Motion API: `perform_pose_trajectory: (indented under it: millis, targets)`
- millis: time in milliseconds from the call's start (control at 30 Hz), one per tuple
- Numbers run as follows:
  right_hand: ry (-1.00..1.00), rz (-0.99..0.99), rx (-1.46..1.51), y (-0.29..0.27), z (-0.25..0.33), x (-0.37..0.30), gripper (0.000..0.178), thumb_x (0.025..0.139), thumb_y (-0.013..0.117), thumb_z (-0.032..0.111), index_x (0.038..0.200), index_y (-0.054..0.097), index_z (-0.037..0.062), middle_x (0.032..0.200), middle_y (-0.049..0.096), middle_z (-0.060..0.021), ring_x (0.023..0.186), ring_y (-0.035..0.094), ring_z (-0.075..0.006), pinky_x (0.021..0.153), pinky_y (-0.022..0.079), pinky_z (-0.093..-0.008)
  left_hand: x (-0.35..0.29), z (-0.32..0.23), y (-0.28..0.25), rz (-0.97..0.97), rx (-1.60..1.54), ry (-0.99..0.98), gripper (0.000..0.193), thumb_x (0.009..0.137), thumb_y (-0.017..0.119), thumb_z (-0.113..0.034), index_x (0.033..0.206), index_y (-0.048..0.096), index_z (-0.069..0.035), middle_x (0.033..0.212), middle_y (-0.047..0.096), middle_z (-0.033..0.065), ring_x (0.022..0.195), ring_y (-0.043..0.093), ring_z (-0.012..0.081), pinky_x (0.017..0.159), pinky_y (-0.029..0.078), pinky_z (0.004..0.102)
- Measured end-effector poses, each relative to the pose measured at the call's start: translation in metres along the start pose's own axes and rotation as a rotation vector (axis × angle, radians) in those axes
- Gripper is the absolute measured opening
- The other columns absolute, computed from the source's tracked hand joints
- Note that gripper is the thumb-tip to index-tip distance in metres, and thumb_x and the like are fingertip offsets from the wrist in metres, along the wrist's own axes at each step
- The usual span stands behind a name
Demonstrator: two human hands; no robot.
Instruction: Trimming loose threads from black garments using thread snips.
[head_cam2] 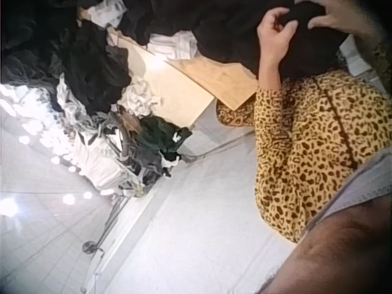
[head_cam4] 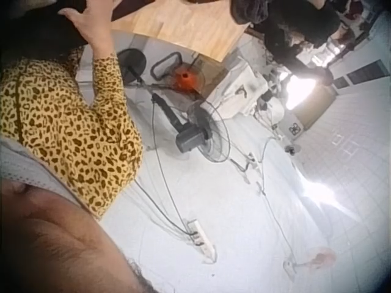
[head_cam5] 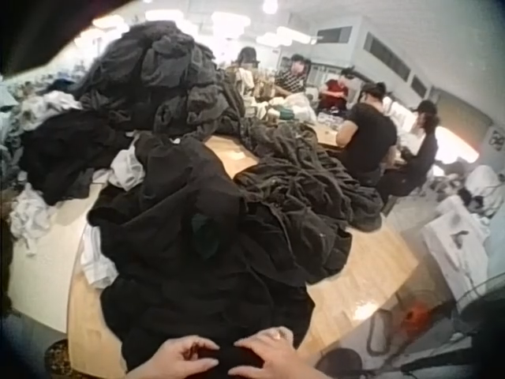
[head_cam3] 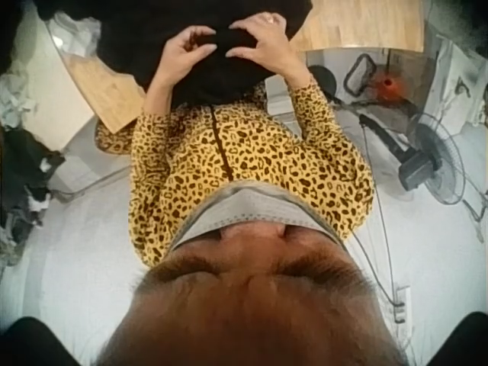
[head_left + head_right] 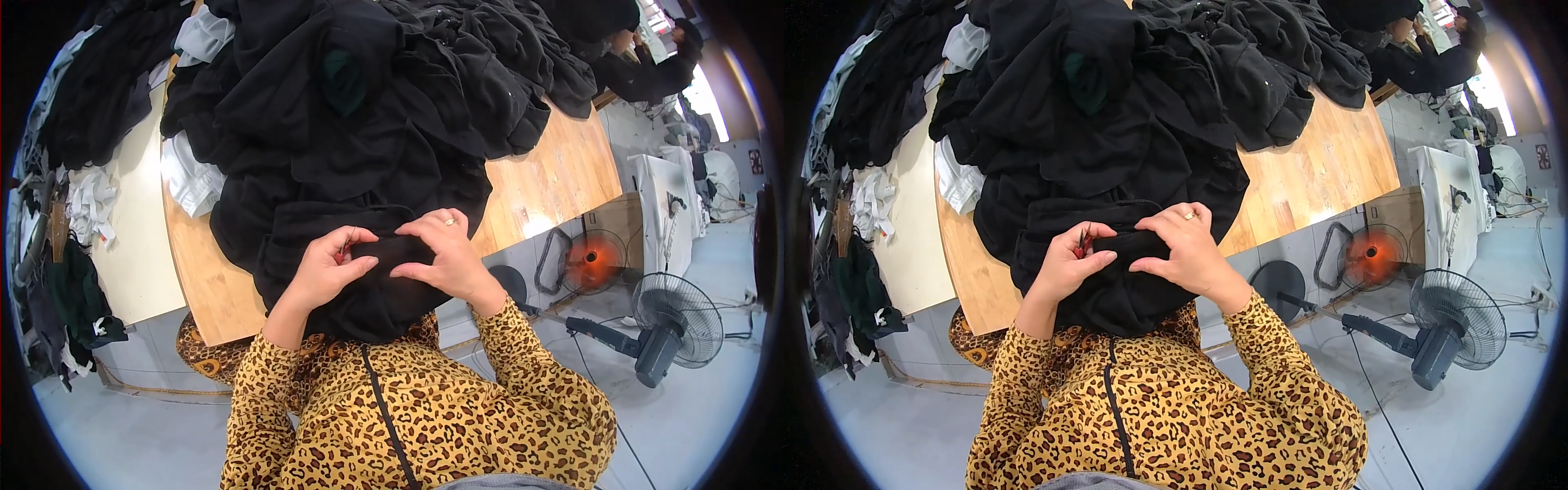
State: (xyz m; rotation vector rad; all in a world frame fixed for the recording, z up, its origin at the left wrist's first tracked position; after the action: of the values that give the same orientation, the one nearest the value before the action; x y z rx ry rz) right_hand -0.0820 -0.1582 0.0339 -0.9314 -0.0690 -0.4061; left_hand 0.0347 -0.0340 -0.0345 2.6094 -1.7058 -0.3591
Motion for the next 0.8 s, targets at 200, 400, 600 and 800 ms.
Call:
perform_pose_trajectory:
  millis: [200,400,600,800]
  targets:
    - [0.169,0.084,0.209,0.017,-0.016,-0.006,0.028,0.072,0.076,0.022,0.091,0.064,0.0052,0.083,0.062,-0.0061,0.083,0.054,-0.023,0.085,0.034,-0.0337,0.003,0.001,0.006,-0.04,-0.093,-0.067,0.021,0.082,0.069,-0.008,0.101,0.062,-0.002,0.08,0.057,-0.0066,0.065,0.042,-0.0004,0.06,0.037,0.0159]
    - [0.321,0.107,0.618,0.028,-0.038,-0.015,0.019,0.075,0.074,0.013,0.086,0.063,0.0007,0.084,0.06,-0.0035,0.084,0.054,-0.0166,0.081,0.039,-0.0294,0.008,0.003,0.005,-0.079,-0.201,-0.157,0.012,0.083,0.07,-0.01,0.088,0.061,-0.004,0.074,0.053,-0.0072,0.061,0.041,0.0004,0.055,0.033,0.0166]
    - [0.413,0.065,1.257,0.047,-0.03,-0.017,0.011,0.078,0.069,0.001,0.088,0.064,0.0009,0.097,0.058,-0.0025,0.094,0.053,-0.0124,0.087,0.042,-0.0258,0.01,0.013,0.012,-0.007,-0.19,-0.212,0.01,0.082,0.07,-0.007,0.084,0.062,-0.003,0.074,0.057,-0.0053,0.067,0.046,0.0019,0.062,0.039,0.0181]
    - [0.361,0.113,1.165,0.047,-0.035,-0.019,0.017,0.077,0.069,0.0,0.093,0.066,0.0007,0.102,0.058,-0.004,0.098,0.054,-0.0137,0.091,0.042,-0.0259,0.003,-0.009,0.011,-0.089,0.123,0.107,0.012,0.081,0.07,-0.006,0.091,0.066,-0.002,0.079,0.06,-0.0012,0.064,0.05,0.0047,0.058,0.041,0.0201]
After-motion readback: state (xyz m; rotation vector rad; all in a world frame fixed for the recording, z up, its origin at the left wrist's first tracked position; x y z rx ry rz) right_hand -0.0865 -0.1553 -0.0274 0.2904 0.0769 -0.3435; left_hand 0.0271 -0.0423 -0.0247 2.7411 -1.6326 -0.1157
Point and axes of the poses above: each hand's wrist, its own x-axis towards the middle knuckle, its own y-axis out of the palm, z = x × y, the point moved 6 cm from there along x, towards the middle knuckle
